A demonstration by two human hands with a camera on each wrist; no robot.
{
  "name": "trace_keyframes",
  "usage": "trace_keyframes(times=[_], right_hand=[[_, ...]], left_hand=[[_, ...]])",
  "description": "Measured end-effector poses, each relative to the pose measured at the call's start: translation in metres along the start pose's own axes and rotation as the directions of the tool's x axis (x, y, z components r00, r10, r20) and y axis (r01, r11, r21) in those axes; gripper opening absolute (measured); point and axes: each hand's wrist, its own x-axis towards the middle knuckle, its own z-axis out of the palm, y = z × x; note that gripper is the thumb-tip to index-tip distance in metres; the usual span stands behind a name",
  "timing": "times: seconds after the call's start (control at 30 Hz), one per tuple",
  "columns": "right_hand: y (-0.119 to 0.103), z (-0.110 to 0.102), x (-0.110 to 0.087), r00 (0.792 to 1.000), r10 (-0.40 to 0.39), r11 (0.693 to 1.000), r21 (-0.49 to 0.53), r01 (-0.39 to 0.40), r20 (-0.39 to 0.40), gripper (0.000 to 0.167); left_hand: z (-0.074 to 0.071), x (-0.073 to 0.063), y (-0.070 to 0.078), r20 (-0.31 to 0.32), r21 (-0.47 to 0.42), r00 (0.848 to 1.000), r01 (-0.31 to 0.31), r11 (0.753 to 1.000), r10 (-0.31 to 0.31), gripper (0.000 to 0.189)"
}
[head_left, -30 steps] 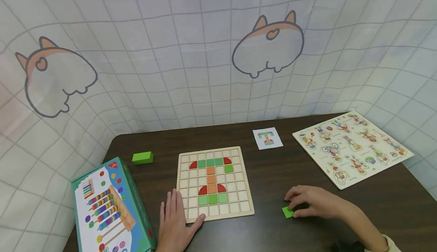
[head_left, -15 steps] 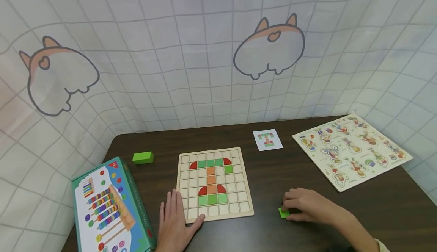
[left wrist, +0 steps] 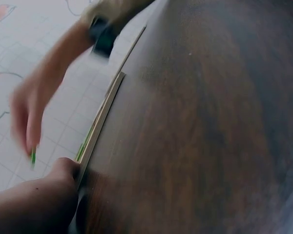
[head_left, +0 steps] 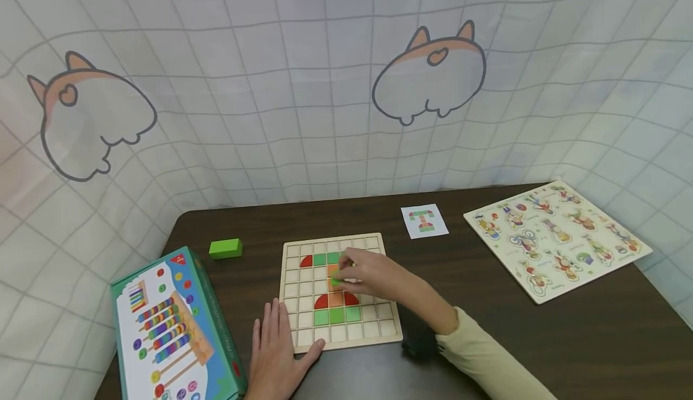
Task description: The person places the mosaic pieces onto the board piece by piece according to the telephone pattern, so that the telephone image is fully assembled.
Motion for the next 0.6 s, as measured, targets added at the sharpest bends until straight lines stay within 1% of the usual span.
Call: trace_keyframes(times=[0.07, 0.13, 0.2, 0.27, 0.33, 0.37, 0.47, 0.6], right_hand=[[0.001, 0.015, 0.021, 0.998, 0.019, 1.000, -0.001, -0.019, 0.054, 0.013], [0.002, 0.028, 0.037, 0.989, 0.058, 0.998, 0.003, -0.059, 0.136, 0.010], [0.001, 0.037, 0.048, 0.969, 0.126, 0.991, 0.011, -0.132, 0.213, 0.010], [0.000, 0.044, 0.057, 0.946, 0.185, 0.980, 0.016, -0.196, 0.267, 0.011], [-0.001, 0.048, 0.064, 0.930, 0.224, 0.972, -0.002, -0.234, 0.293, 0.013], [-0.001, 0.051, 0.067, 0.926, 0.232, 0.971, -0.008, -0.241, 0.299, 0.014], [-0.001, 0.055, 0.072, 0.927, 0.208, 0.978, -0.034, -0.208, 0.312, 0.016], [-0.001, 0.058, 0.074, 0.932, 0.188, 0.981, -0.015, -0.193, 0.310, 0.017]], left_hand=[[0.001, -0.001, 0.001, -0.001, 0.000, 1.000, -0.002, 1.000, 0.002, 0.115], [0.002, -0.002, 0.001, 0.007, 0.001, 1.000, -0.001, 1.000, 0.001, 0.115], [0.002, -0.002, 0.002, 0.011, 0.002, 1.000, -0.003, 1.000, 0.003, 0.114], [0.000, -0.003, 0.002, 0.008, 0.007, 1.000, -0.005, 1.000, 0.005, 0.114], [-0.001, -0.003, 0.002, 0.004, 0.015, 1.000, -0.005, 1.000, 0.005, 0.113], [-0.002, -0.003, 0.002, 0.001, 0.017, 1.000, -0.006, 1.000, 0.006, 0.113], [-0.003, -0.002, 0.002, 0.000, 0.027, 1.000, -0.008, 1.000, 0.008, 0.114], [-0.002, 0.000, 0.002, 0.001, 0.030, 1.000, -0.009, 1.000, 0.009, 0.113]])
